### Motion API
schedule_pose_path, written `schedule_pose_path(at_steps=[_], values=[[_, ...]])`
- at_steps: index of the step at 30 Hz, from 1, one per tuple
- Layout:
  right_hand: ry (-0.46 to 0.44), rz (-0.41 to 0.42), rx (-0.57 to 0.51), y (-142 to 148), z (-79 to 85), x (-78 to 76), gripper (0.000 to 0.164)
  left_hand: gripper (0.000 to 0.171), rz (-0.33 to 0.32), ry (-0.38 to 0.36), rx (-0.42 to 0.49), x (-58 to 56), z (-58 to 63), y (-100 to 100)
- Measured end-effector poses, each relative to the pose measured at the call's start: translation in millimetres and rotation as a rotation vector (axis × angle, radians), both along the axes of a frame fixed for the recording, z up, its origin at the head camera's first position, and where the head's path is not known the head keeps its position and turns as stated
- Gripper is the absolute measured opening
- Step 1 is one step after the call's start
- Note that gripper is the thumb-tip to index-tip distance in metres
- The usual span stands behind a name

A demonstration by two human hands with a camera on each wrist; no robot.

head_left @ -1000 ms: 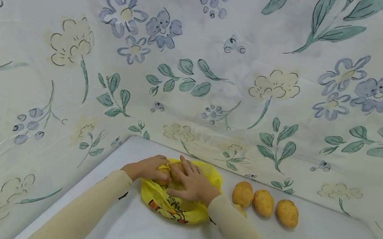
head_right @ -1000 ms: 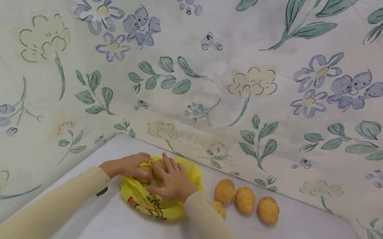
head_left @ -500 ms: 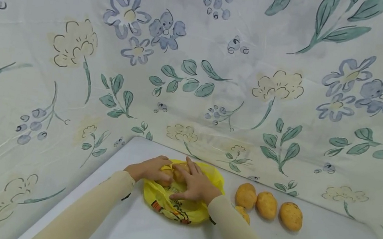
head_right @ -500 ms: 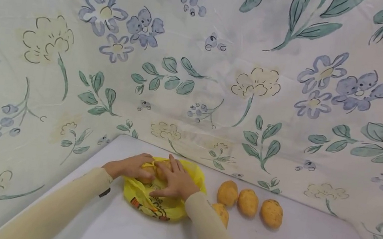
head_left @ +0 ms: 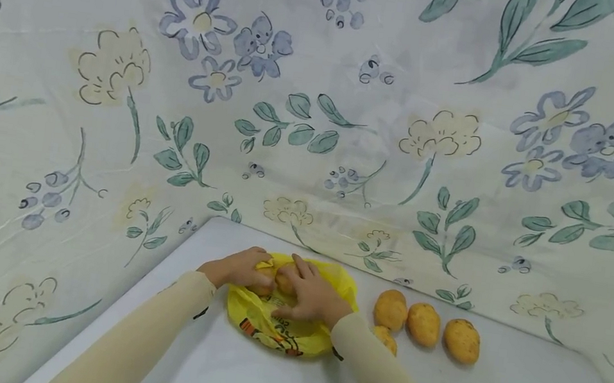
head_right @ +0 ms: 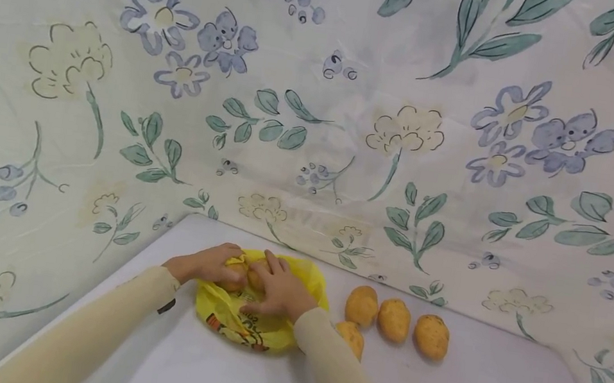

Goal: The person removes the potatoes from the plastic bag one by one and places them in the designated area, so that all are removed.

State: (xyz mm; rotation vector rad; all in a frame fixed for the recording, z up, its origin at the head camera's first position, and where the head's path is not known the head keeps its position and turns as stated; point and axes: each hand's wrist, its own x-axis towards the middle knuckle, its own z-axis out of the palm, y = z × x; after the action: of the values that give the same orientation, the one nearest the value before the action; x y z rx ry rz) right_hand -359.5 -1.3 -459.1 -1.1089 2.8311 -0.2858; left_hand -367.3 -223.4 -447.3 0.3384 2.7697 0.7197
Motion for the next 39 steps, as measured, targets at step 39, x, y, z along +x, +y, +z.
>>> schedule_pose_path(at_steps=[39], values=[[-0.303,-0.143,-0.203,11,7.6,17.2,0.091,0.083,-0.015,0.039,0.011,-2.1,-2.5,2]])
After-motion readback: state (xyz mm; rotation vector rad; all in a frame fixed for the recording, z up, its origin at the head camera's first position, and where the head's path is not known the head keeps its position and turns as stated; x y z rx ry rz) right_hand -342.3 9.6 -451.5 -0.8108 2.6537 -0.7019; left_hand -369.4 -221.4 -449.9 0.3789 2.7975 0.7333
